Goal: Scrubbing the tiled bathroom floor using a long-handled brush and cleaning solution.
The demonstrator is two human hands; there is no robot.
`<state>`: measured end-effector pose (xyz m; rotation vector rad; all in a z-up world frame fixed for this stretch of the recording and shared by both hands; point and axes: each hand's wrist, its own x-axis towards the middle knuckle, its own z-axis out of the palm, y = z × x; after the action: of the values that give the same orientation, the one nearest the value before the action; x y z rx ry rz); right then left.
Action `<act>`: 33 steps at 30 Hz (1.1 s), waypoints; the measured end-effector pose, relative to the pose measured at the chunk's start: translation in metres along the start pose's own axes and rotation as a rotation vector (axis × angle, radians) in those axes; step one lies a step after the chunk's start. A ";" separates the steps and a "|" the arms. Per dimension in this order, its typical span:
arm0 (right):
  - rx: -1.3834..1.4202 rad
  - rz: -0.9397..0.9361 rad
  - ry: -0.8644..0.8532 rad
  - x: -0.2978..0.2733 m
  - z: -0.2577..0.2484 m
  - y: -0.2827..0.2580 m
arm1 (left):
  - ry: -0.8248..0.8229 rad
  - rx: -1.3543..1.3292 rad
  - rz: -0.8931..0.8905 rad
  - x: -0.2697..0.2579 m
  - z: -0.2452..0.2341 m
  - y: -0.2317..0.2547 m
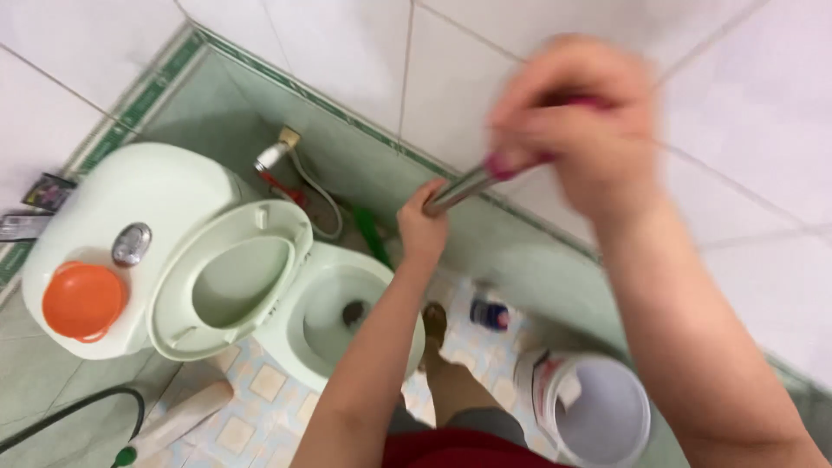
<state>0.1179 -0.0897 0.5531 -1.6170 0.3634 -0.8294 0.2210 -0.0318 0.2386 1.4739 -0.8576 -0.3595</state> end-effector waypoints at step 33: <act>-0.790 0.440 -0.759 0.125 0.245 0.779 | 0.609 -0.404 -1.075 0.102 -0.105 -0.317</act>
<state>0.5379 -0.1719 -0.1541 -2.3069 0.4962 0.3476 0.4515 -0.0630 -0.0217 1.4183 0.5344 -0.7584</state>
